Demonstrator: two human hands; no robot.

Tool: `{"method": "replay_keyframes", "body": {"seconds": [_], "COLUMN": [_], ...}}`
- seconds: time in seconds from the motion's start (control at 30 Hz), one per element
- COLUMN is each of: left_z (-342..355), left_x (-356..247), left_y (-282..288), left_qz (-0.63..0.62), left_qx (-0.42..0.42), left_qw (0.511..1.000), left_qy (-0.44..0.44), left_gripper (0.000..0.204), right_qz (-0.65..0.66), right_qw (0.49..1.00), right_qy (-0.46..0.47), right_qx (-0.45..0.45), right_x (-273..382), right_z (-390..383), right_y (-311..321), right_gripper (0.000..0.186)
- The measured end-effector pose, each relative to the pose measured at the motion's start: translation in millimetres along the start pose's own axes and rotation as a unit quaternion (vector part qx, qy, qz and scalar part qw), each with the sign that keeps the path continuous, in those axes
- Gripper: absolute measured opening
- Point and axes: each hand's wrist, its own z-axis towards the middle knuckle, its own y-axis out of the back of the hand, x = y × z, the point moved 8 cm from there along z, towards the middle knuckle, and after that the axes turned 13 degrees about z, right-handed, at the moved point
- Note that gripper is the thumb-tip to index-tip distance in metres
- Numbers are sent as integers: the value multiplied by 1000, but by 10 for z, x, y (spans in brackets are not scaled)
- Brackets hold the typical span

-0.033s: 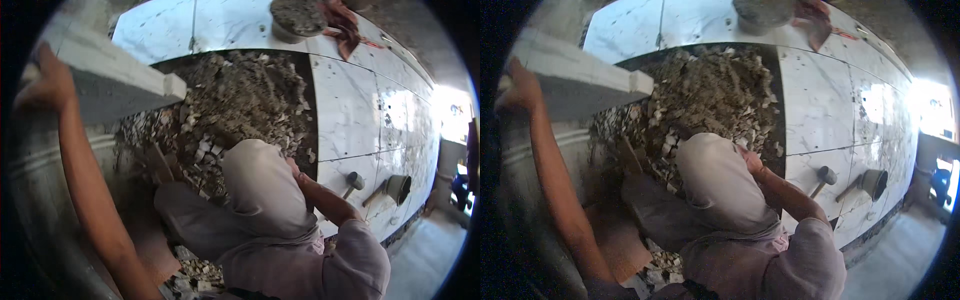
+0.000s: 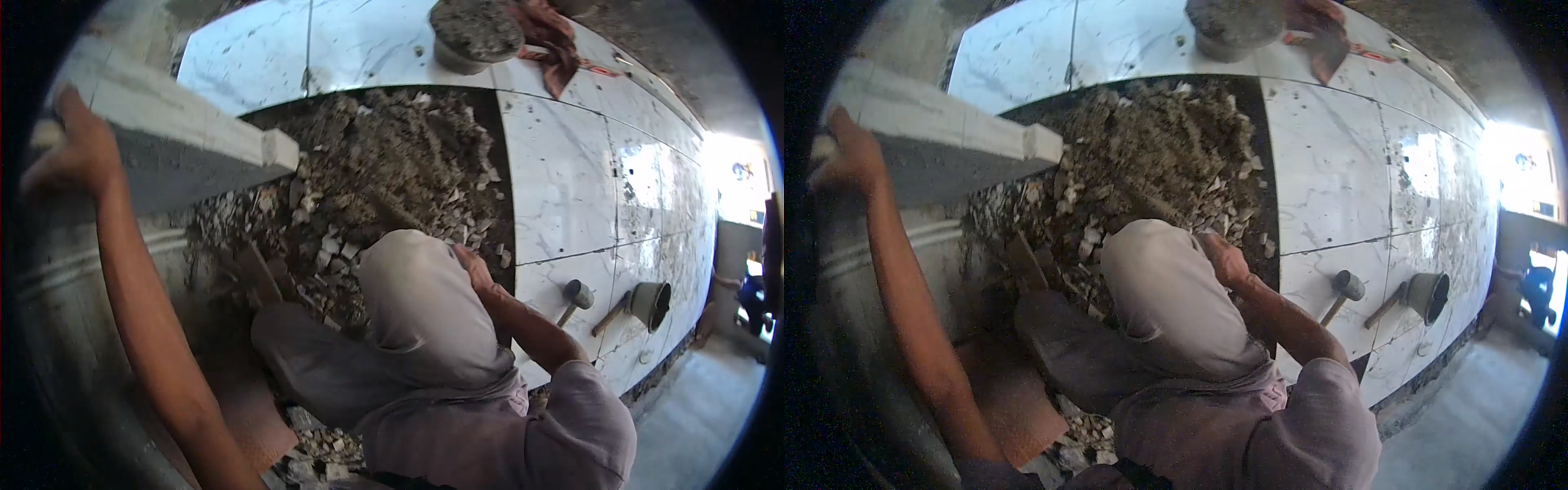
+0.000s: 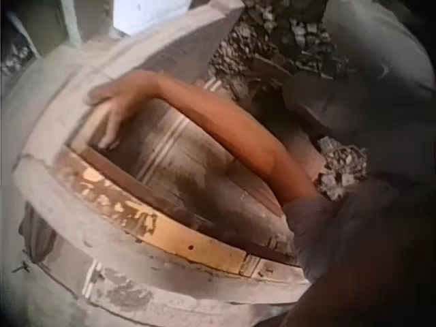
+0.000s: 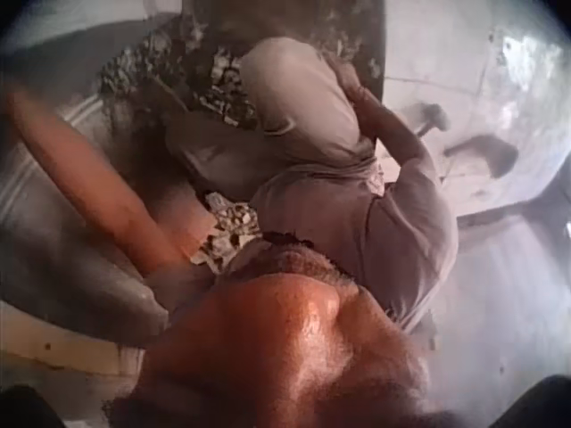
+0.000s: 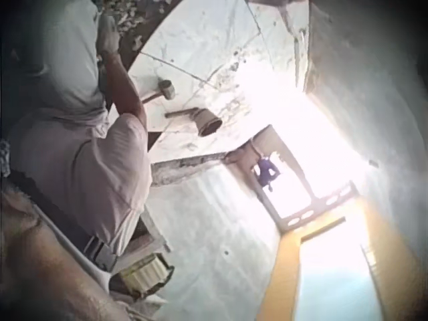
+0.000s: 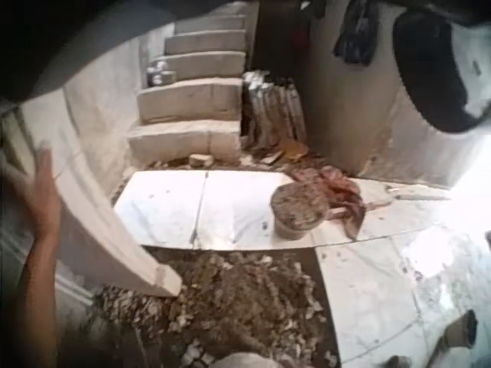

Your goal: The person spreads wet mortar onto an exposed subfloor area using a trowel, incorporating pieces of broken tile and stones into the mixture by hand and with the tool.

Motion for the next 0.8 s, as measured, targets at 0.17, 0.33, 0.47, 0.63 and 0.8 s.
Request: {"method": "replay_keyframes", "body": {"seconds": [0.17,0.33,0.47,0.63,0.8], "left_z": [-42,-7,9,20,-43], "left_x": [-50,-619,-271,-564,-507], "left_y": [442,847,720,830,765], "left_qz": [-74,-145,-93,-93,-120], "left_qx": [9,5,29,24,22], "left_qw": [995,983,984,986,982], "left_qy": [69,110,148,134,146], "left_gripper": [114,102,98,97,91], "right_qz": [-30,-44,-178,-248,-337], "right_qw": [929,841,830,840,846], "right_qy": [-123,-151,-311,-297,-229], "right_qx": [-348,-518,-427,-379,-343], "right_x": [-176,-1283,-1408,-903,762], "right_z": [-292,-709,-604,483,1876], "right_y": [1510,2847,3287,4195,4321], "right_gripper": [43,44,47,70,42]}}
